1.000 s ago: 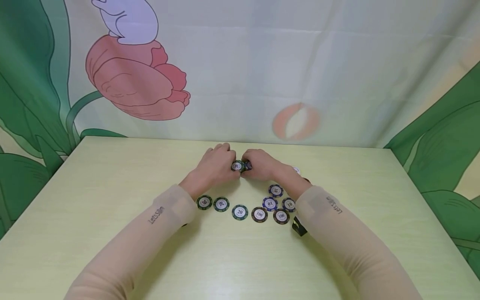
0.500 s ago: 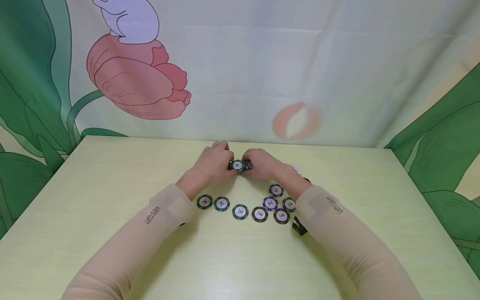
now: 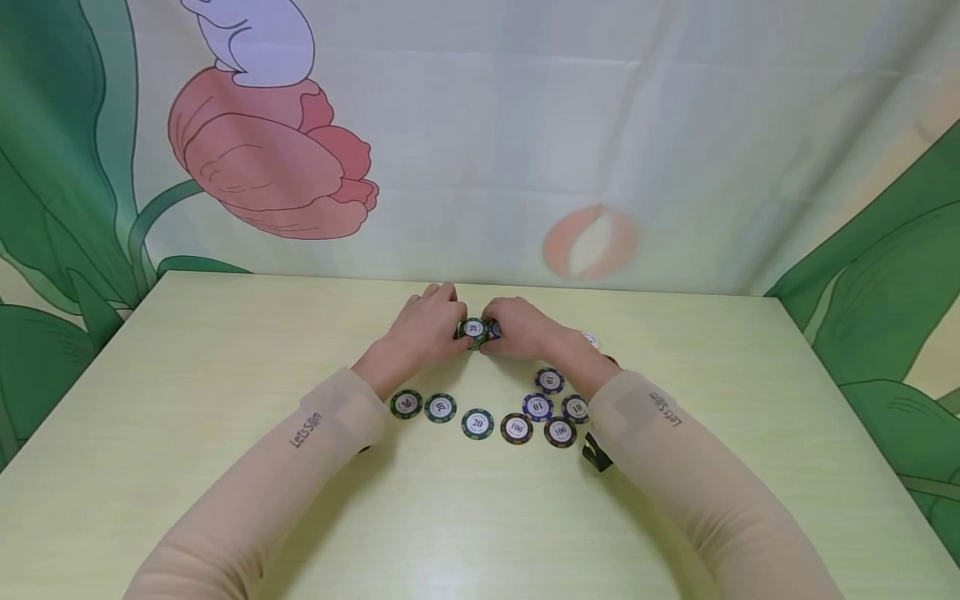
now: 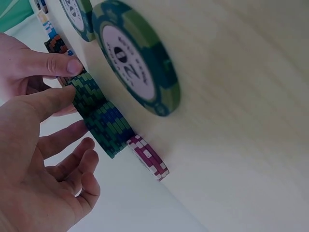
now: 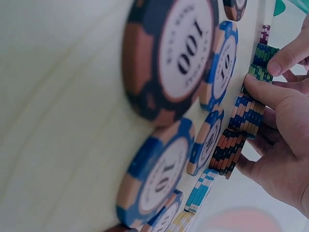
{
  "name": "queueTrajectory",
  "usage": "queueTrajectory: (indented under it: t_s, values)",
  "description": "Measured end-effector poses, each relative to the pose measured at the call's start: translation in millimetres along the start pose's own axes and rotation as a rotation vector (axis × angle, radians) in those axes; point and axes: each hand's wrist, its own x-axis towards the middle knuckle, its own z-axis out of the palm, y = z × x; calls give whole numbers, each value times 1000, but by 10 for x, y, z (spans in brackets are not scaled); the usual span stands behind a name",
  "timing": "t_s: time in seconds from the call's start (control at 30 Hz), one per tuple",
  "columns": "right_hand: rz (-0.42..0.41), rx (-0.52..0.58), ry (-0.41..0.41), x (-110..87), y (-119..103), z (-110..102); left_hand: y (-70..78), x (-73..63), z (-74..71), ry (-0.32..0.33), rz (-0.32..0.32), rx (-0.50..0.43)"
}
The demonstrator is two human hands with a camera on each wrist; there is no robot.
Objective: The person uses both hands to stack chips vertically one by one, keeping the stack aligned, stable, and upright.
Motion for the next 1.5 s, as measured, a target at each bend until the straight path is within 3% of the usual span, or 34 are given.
queueTrajectory:
  t_s: [0.23,0.37,0.47,0.77,0.93,1.03,1.1,1.27,1.5]
  values:
    - [1,3,3,-1,-10,-2,3,-32,-18,17,15,-6]
    - [-2,2,6,-3,-11,-4,49,-72,-39,36,56,3]
    - [-4,-2,9,0,-2,4,103,-113,-51,12,83,24]
    - [8,6,-5,-16,-2,-2,189,-262,-63,-206,118,4]
    - [13,12,-17,-19,-9,-7,271,-342,-71,-359,71,-41]
    - [13,9,-19,-18,-10,-6,328,-381,-81,-455,31,-27]
    - [14,9,-20,-17,-13,-5,356,-402,-81,-484,40,1]
    - [18,12,-23,-20,-16,-5,365,-428,-65,-462,89,34]
    - [28,13,-25,-23,-19,-13,305,-405,-64,-425,85,23]
